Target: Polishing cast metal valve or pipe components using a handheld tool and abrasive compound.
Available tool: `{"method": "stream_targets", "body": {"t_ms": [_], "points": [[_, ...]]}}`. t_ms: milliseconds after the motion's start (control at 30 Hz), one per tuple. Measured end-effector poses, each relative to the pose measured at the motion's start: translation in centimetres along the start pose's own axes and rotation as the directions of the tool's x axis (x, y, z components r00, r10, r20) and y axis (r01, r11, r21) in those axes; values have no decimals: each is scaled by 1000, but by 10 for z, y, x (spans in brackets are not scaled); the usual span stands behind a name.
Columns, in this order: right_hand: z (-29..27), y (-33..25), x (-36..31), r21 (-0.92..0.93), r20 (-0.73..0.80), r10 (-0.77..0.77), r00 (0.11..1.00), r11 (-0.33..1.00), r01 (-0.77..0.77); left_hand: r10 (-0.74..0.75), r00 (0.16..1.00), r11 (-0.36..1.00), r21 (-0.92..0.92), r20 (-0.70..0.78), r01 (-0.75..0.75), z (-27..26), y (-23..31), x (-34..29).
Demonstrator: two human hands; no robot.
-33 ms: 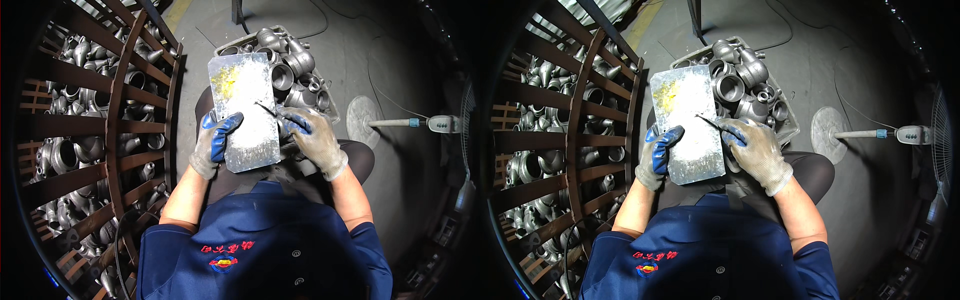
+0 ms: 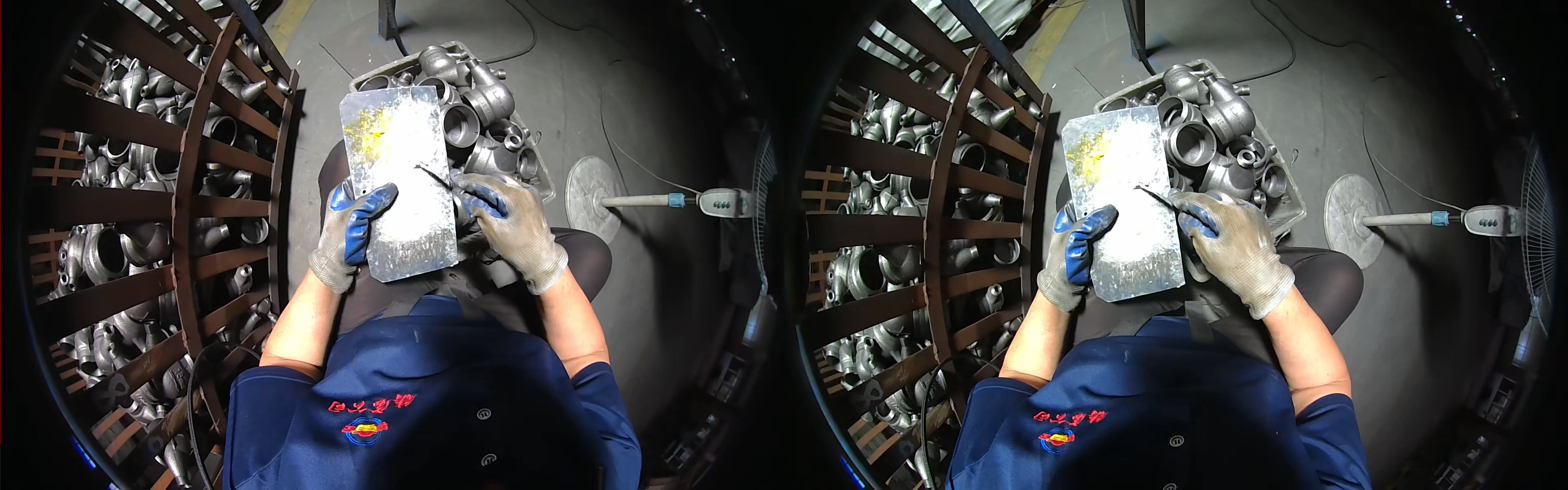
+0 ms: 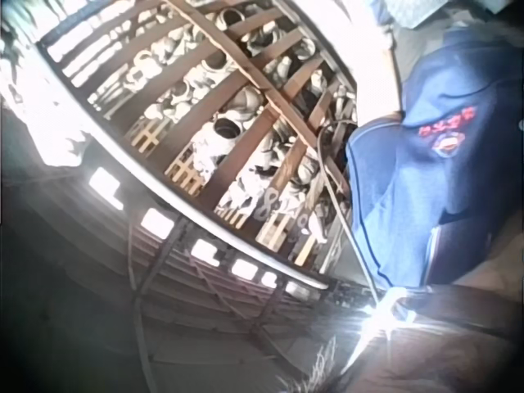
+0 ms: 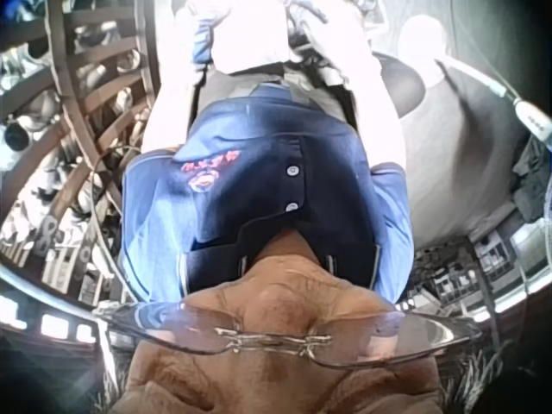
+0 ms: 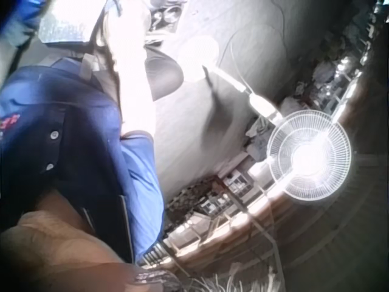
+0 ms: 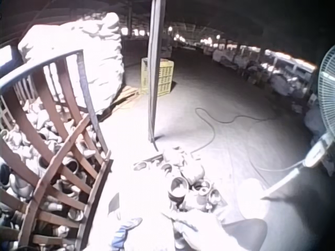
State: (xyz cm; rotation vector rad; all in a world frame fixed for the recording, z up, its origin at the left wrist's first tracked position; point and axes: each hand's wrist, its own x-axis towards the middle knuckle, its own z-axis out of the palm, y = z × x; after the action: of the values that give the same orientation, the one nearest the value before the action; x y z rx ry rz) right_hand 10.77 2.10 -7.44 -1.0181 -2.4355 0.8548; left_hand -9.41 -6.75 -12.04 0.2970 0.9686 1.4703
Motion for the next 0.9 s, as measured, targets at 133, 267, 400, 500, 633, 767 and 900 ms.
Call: {"method": "stream_targets", "body": {"t_ms": [133,267,400,500,633,767,900], "points": [[4,3,3,-20,-26,-27,999,999,27,-3,1000,1000,-13,-9,3,3,2,-2],[5,1,6,-5,-4,11,1000,1000,-12,0,1000,1000,5,11,0,0,-1,-1],[3,5,10,18,42,4,999,1000,-4,-14,1000,1000,26,8,14,-3,-3,-1],[-5,0,9,318,287,157,945,915,-248,-43,999,998,-46,7,43,1,3,-4],[-6,1,-12,273,130,-5,991,961,-31,-19,999,993,-115,43,24,1,3,-2],[-1,-11,-29,-77,86,-21,996,997,27,-37,996,987,-151,78,48,2,6,-1],[-5,-13,-34,-222,68,16,998,975,0,-13,996,990,-136,90,25,4,5,-2]]}}
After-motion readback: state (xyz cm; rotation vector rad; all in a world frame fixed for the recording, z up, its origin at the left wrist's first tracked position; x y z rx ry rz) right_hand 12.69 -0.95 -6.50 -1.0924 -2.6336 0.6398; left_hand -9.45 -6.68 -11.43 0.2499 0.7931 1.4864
